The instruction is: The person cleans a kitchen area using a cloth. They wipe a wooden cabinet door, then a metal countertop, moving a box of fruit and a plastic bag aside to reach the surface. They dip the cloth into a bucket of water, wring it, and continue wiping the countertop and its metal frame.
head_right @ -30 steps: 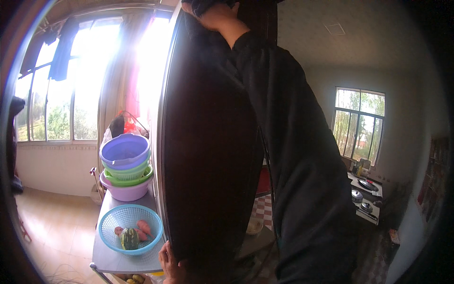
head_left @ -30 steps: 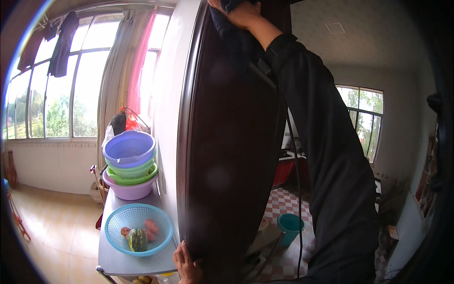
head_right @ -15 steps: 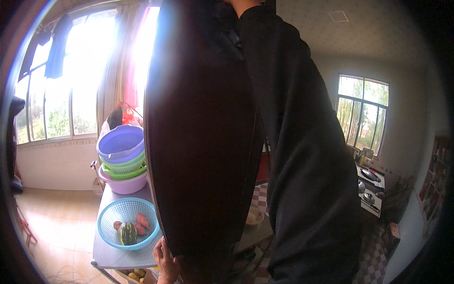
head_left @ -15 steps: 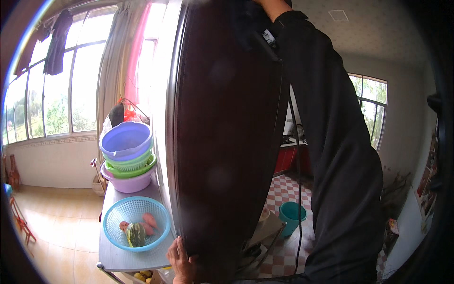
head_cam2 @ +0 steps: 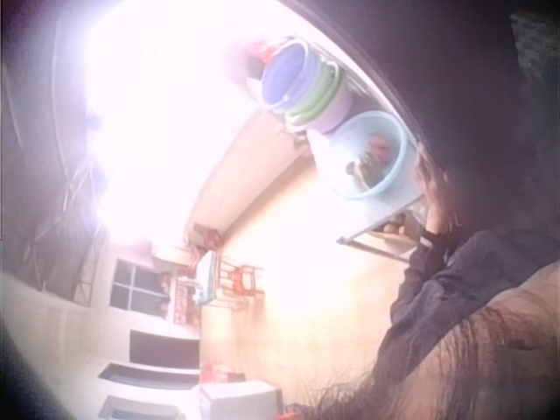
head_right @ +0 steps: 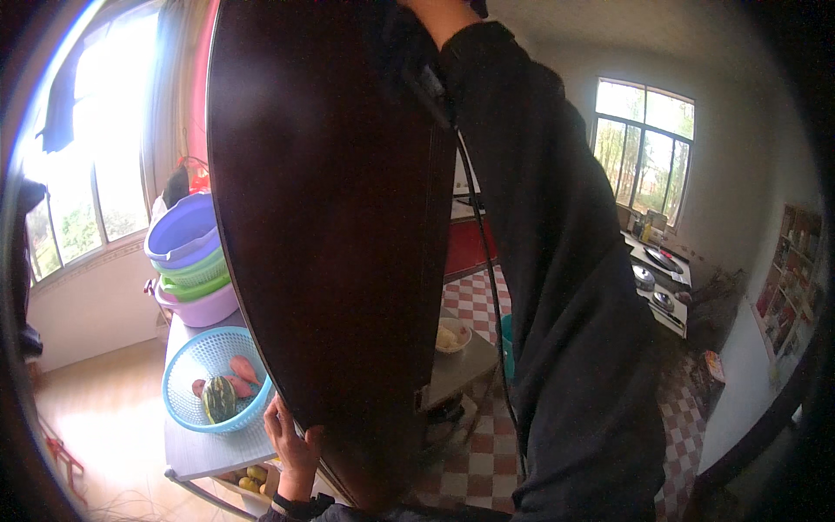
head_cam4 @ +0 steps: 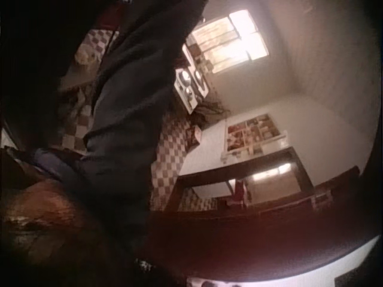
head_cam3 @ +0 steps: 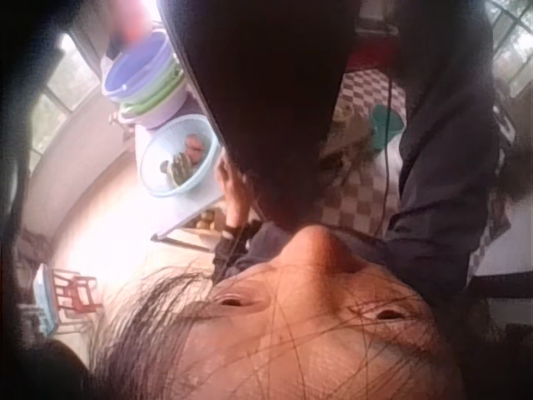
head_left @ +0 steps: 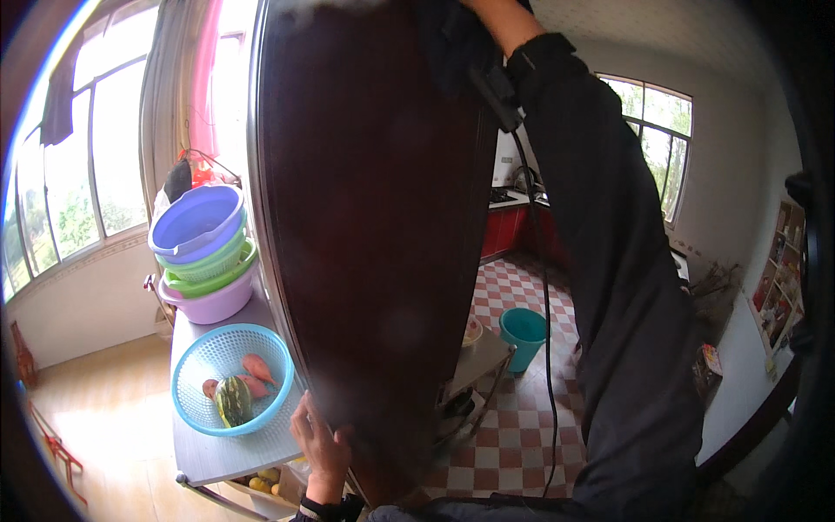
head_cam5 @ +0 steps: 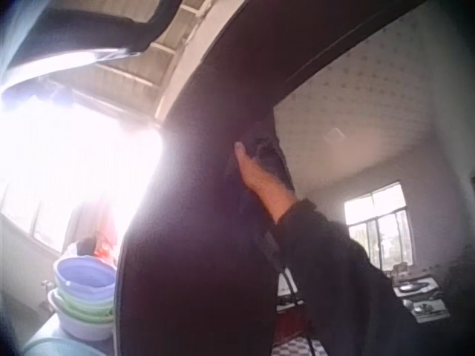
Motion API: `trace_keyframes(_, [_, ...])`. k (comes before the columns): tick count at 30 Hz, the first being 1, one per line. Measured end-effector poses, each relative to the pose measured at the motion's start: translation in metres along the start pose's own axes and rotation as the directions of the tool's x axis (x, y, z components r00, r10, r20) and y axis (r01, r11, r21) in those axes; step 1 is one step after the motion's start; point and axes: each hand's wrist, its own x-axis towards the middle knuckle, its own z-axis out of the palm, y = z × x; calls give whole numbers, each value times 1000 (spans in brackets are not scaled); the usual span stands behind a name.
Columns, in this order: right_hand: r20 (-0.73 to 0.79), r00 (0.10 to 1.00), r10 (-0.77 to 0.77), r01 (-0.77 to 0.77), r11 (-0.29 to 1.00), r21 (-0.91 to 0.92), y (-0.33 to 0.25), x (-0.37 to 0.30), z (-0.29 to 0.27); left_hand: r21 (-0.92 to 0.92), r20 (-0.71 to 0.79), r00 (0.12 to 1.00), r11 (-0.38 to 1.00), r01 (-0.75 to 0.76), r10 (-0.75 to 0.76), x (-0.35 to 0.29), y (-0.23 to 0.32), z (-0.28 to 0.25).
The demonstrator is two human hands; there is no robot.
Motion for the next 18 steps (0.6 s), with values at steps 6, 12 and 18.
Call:
trace_keyframes(6, [-145,953,-265,267,964,-10,5,-76,-23,35,21,1000,999,10,-10,-1,-4,1])
trace_keyframes(12, [155,947,-280,279,960,32,4,-193,-62,28,-27,1000,1000,-2,3,0,-4,5])
trace_keyframes(18, [457,777,-432,146,831,537,-4,-191,-80,16,10,1000,1000,15,-16,-1,-4,3])
